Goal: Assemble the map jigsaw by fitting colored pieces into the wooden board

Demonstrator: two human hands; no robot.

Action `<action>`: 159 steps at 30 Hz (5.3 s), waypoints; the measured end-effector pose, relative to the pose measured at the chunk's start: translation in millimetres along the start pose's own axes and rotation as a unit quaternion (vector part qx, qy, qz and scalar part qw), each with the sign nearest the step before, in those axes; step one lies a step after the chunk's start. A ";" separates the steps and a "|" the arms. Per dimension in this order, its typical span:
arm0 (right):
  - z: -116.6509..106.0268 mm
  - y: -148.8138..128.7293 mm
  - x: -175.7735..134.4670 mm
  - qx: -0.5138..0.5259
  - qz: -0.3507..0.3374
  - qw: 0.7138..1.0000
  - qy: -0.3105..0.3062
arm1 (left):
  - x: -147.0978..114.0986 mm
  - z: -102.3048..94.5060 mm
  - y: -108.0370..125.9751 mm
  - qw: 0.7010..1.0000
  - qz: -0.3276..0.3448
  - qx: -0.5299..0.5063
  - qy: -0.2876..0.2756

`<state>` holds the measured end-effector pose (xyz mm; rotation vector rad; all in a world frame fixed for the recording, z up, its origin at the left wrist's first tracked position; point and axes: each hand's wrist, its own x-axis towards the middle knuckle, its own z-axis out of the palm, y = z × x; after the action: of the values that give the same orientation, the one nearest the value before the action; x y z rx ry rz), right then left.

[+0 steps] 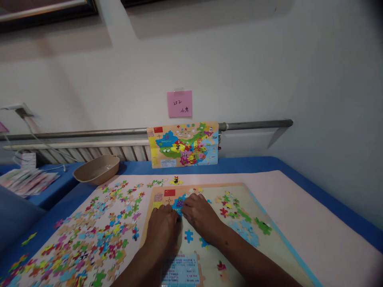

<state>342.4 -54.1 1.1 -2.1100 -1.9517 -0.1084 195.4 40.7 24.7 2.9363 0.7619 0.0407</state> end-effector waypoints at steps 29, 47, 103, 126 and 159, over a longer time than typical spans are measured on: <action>-4.0 -1.0 -6.0 -0.007 -0.019 0.999 -0.028 | -20.6 16.4 -10.0 0.999 0.049 -0.021 -0.011; -17.0 -9.5 -7.2 0.019 -0.003 0.998 -0.062 | -30.6 11.7 6.5 0.991 0.069 -0.102 -0.056; -7.6 4.0 -9.9 0.037 -0.034 0.999 -0.014 | -1.0 24.8 -11.3 0.996 0.001 -0.069 0.048; -13.5 2.4 -9.1 0.052 -0.030 0.998 -0.032 | -2.8 18.0 9.0 0.994 -0.032 -0.059 0.085; -7.3 -2.7 -10.5 0.039 -0.016 0.999 -0.033 | -9.6 7.2 -7.0 0.996 -0.024 -0.050 0.066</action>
<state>339.7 -65.9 6.1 -2.0586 -1.9946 0.0308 184.0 41.5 16.7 2.8420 0.8212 0.2641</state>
